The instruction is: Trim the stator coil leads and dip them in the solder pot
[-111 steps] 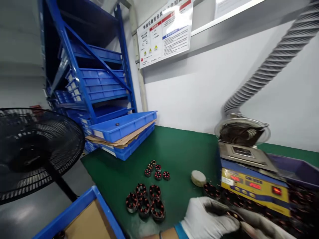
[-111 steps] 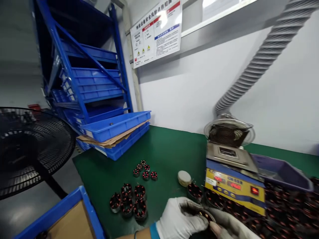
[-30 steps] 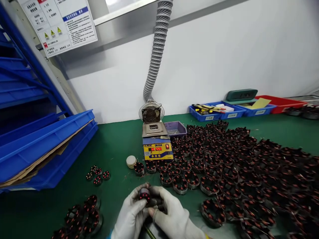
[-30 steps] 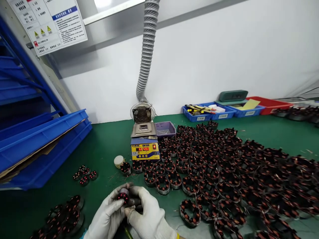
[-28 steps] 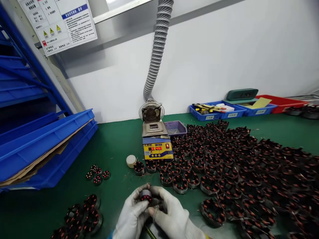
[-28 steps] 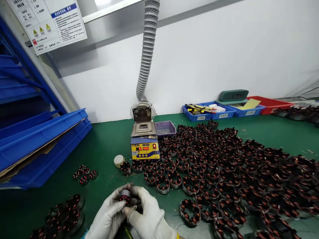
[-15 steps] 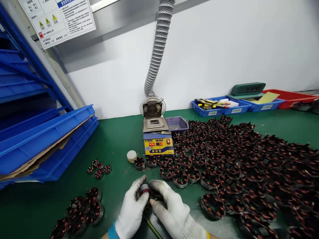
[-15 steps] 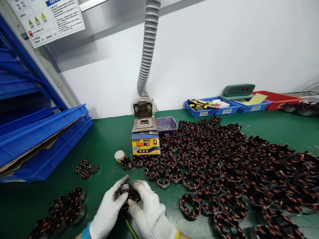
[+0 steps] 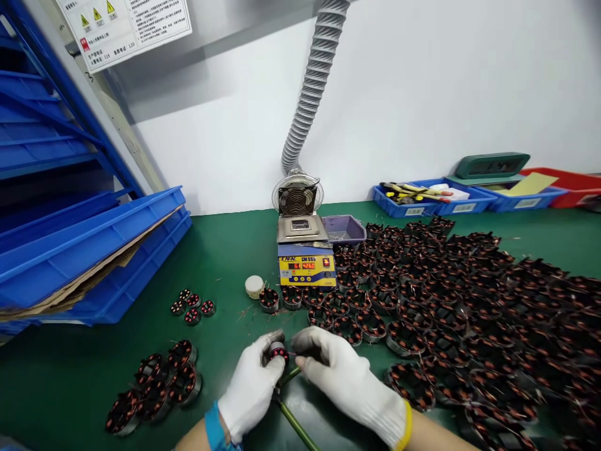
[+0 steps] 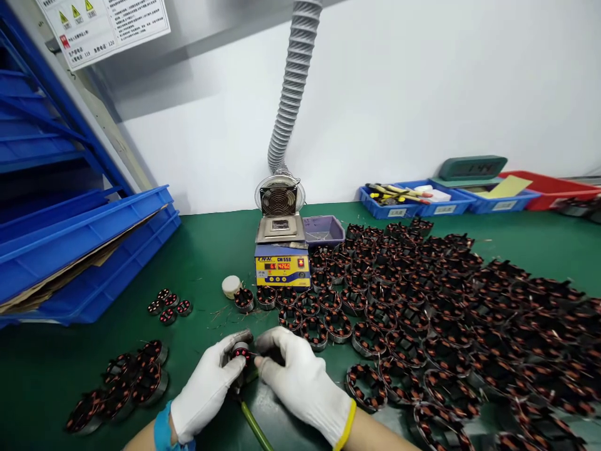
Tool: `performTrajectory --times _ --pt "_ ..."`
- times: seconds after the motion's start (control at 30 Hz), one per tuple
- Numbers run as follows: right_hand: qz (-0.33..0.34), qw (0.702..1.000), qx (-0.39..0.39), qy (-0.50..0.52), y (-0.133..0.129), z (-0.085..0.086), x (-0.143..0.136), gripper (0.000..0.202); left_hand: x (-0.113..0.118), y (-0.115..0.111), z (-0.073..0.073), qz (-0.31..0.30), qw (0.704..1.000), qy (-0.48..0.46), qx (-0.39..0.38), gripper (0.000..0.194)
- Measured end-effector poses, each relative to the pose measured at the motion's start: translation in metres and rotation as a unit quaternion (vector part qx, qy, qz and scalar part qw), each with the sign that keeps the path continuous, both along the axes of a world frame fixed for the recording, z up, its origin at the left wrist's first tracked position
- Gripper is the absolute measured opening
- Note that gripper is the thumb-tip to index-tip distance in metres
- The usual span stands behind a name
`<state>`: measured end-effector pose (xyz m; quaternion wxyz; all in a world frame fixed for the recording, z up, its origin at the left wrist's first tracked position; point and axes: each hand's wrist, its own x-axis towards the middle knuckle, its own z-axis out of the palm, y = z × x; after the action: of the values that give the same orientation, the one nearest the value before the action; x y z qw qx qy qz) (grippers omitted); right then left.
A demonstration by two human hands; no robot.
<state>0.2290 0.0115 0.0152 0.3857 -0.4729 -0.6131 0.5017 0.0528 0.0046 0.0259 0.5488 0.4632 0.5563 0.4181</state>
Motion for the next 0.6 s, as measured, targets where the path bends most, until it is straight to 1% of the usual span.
performTrajectory --times 0.03,0.1,0.2,0.33,0.4,0.5,0.53,0.6 --pt "0.019 0.999 0.014 -0.026 -0.002 0.001 0.0 0.019 0.0 -0.001 -0.001 -0.002 1.0 0.006 0.004 0.04" --pt "0.032 0.996 0.057 -0.054 -0.007 0.003 -0.002 0.017 0.001 -0.002 -0.002 -0.013 1.0 0.018 0.012 0.037" --pt "0.037 0.994 0.091 -0.05 -0.009 0.005 -0.002 0.019 0.001 -0.004 0.0 -0.032 0.999 0.032 0.007 0.035" --pt "0.039 0.996 0.073 -0.044 -0.005 0.006 0.004 0.016 0.0 -0.003 0.006 -0.069 0.997 0.012 -0.027 0.033" --pt "0.032 0.997 0.061 -0.038 -0.002 0.005 0.006 0.016 0.0 -0.002 0.008 -0.076 0.996 0.008 -0.05 0.031" --pt "0.026 0.995 0.084 -0.056 -0.002 0.004 0.008 0.013 0.0 -0.001 0.01 -0.073 0.995 0.003 -0.066 0.034" --pt "0.027 0.992 0.105 -0.071 -0.003 0.004 0.008 0.014 0.0 -0.001 0.011 -0.077 0.995 -0.001 -0.066 0.035" --pt "0.027 0.984 0.147 -0.101 -0.006 0.003 0.006 0.026 0.0 -0.002 0.013 -0.085 0.995 -0.008 -0.06 0.036"
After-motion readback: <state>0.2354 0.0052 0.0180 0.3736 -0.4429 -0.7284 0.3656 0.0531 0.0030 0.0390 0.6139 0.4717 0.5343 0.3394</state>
